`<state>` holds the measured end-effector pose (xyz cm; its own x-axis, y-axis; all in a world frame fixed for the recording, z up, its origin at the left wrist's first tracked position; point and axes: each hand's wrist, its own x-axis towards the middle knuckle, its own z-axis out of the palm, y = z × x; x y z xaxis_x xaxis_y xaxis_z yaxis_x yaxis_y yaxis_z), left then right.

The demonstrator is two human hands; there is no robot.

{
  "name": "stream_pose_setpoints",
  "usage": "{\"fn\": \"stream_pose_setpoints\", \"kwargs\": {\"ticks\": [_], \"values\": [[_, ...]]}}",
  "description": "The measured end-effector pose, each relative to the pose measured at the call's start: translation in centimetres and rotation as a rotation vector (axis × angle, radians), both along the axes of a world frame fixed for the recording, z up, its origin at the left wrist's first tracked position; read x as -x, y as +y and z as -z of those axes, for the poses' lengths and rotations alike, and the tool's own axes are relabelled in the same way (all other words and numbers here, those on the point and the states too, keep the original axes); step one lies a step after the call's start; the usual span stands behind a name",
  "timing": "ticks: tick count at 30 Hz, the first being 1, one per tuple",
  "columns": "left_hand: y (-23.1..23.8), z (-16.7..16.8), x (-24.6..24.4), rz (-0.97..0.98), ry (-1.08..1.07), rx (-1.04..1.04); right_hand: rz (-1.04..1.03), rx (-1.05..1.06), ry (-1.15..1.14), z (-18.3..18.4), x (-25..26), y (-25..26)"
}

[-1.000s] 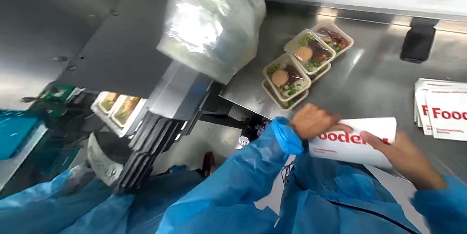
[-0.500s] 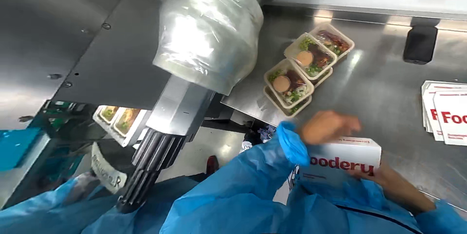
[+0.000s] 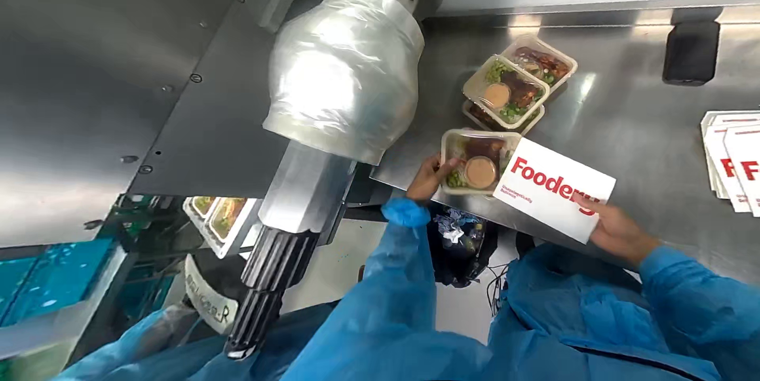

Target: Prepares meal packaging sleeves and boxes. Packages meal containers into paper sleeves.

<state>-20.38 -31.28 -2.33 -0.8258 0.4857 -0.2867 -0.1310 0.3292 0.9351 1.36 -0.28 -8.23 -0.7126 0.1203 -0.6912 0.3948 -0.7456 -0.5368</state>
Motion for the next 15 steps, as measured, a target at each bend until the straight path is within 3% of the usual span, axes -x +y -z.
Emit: {"fn": "stream_pose_setpoints", "kwargs": {"ticks": [3,7,12,15], "values": [[-0.8,-0.5,-4.2,-0.075,-0.186,-0.272,-0.043,-0.018,0.051,-2.4,-1.5,2.1],[0.9,-3.7,-9.1,-0.209,-0.405,-0.393,-0.071,-0.082,0.099,-8.2,-3.6,4.3],[3.4,-4.8,-11.2,0.076,-0.413,-0.661,0.057,-0.126,0.225,-11.3,-7.6,7.5],[6.7,-4.6,-11.8,0.304,-0.479,-0.699,0.071,-0.203,0.357,-12.8,-10.5,8.1]]}}
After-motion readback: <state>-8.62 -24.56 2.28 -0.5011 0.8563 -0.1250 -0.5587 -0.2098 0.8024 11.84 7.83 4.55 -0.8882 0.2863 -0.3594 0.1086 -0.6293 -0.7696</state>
